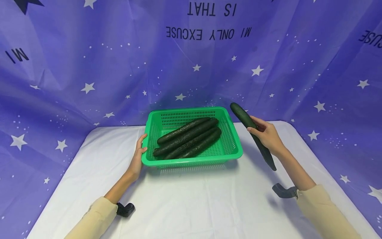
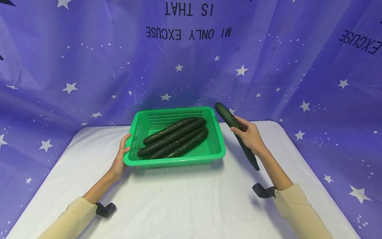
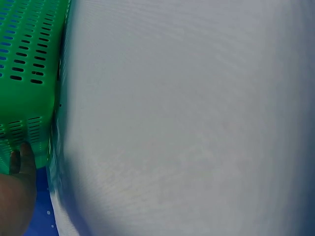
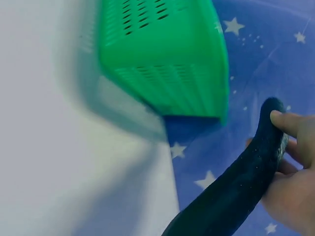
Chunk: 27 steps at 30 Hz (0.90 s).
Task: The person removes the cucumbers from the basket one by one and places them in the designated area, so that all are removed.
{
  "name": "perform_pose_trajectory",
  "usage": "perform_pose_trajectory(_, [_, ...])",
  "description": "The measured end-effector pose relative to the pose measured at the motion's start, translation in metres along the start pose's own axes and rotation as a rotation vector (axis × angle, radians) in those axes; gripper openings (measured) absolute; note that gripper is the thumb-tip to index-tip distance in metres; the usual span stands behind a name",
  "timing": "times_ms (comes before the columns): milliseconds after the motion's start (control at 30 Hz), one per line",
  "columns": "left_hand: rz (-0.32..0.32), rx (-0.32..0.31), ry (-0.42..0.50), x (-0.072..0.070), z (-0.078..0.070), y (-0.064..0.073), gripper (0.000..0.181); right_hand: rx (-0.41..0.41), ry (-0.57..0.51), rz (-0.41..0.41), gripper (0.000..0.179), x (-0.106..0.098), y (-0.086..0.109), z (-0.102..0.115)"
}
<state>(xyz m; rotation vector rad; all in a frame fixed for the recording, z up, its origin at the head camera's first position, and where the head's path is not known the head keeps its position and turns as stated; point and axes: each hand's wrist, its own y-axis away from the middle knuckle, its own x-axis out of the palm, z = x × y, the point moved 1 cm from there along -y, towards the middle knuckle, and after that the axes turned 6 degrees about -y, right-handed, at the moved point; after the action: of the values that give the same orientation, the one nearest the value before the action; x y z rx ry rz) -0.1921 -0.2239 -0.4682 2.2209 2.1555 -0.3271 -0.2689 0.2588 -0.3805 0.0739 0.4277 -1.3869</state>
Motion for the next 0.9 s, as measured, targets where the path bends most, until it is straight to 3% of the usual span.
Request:
perform_pose_trajectory(200, [0.000,-0.004,0.020,-0.001,-0.001,0.000,0.064,0.108,-0.003,-0.102,0.061,-0.002,0.005,-0.025])
perform_pose_trajectory(400, [0.002,-0.010,0.024,-0.001,-0.001,0.000,0.063,0.237,-0.025,-0.141,0.064,0.003,0.007,-0.048])
perform_pose_trajectory(900, [-0.004,-0.006,0.017,0.001,-0.002,0.001,0.063,0.384,-0.060,-0.193,0.066,0.016,0.001,-0.085])
